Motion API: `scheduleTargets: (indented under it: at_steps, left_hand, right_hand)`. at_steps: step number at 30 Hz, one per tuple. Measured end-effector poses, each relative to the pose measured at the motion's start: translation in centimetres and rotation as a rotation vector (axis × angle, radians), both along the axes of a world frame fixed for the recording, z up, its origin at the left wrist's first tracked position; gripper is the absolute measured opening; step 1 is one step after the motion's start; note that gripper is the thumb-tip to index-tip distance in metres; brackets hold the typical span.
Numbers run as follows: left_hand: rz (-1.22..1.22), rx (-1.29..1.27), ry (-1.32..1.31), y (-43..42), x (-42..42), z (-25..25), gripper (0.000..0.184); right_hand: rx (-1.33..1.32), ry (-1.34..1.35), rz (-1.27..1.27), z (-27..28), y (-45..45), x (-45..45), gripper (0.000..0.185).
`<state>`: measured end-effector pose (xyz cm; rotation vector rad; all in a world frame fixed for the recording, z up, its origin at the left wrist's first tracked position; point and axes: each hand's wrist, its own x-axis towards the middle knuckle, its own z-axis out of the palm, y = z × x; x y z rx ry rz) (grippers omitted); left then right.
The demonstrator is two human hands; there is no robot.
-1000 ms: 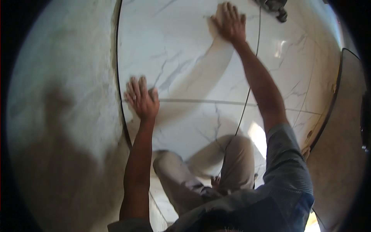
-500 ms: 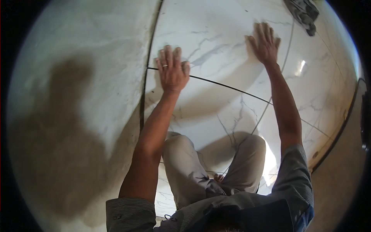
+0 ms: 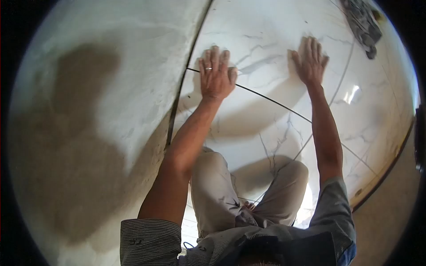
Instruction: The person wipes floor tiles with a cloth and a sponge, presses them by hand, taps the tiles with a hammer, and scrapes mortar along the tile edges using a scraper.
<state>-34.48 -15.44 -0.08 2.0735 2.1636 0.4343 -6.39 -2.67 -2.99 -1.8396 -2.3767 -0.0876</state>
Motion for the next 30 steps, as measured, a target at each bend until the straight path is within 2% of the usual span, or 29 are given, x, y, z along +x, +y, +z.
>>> scheduleTargets:
  at_steps: [1, 7, 11, 12, 14, 15, 17, 19, 22, 25, 30]
  left_hand:
    - [-0.017, 0.079, -0.008, 0.0, -0.1, -0.4, 0.059]
    - [-0.051, 0.086, 0.083, 0.3, 0.4, -0.8, 0.056]
    - [-0.031, 0.035, 0.15, 0.2, 0.5, -0.9, 0.056]
    - [-0.05, 0.028, 0.146, 0.4, 0.5, -1.2, 0.056]
    - [-0.039, 0.038, 0.127, -0.1, 0.2, -1.4, 0.055]
    - [-0.049, 0.016, 0.126, -0.5, 0.0, -1.5, 0.055]
    - [-0.04, 0.041, 0.142, 0.0, 0.1, -1.8, 0.056]
    - [-0.04, 0.028, 0.128, -0.1, 0.0, -1.9, 0.057]
    - [-0.032, 0.017, 0.133, 0.0, 0.1, -1.7, 0.057]
    - [-0.047, 0.025, 0.149, 0.0, -0.1, -2.0, 0.057]
    - [-0.051, 0.013, 0.149, -0.5, -0.1, -1.6, 0.057]
  right_hand:
    - [0.061, 0.014, 0.026, -0.2, 0.2, 0.7, 0.075]
    - [0.021, 0.015, -0.043, 1.2, -0.2, 0.7, 0.077]
    - [0.018, 0.125, -0.084, 2.2, -0.7, 0.7, 0.077]
    - [0.011, 0.121, -0.103, 2.3, -0.7, 1.3, 0.077]
    - [-0.127, 0.117, 0.015, 2.4, -0.2, 2.6, 0.072]
    - [-0.197, 0.245, 0.086, 2.7, -0.1, 4.7, 0.066]
    - [-0.17, 0.314, 0.064, 3.6, -1.3, 9.3, 0.062]
    - [-0.179, 0.177, 0.035, 4.5, -3.5, 14.2, 0.063]
    - [-0.229, 0.107, -0.062, 5.4, -7.7, 17.5, 0.066]
    - [-0.262, 0.083, -0.142, 5.4, -10.1, 16.9, 0.068]
    - [-0.214, 0.108, -0.116, 3.5, -9.8, 13.0, 0.071]
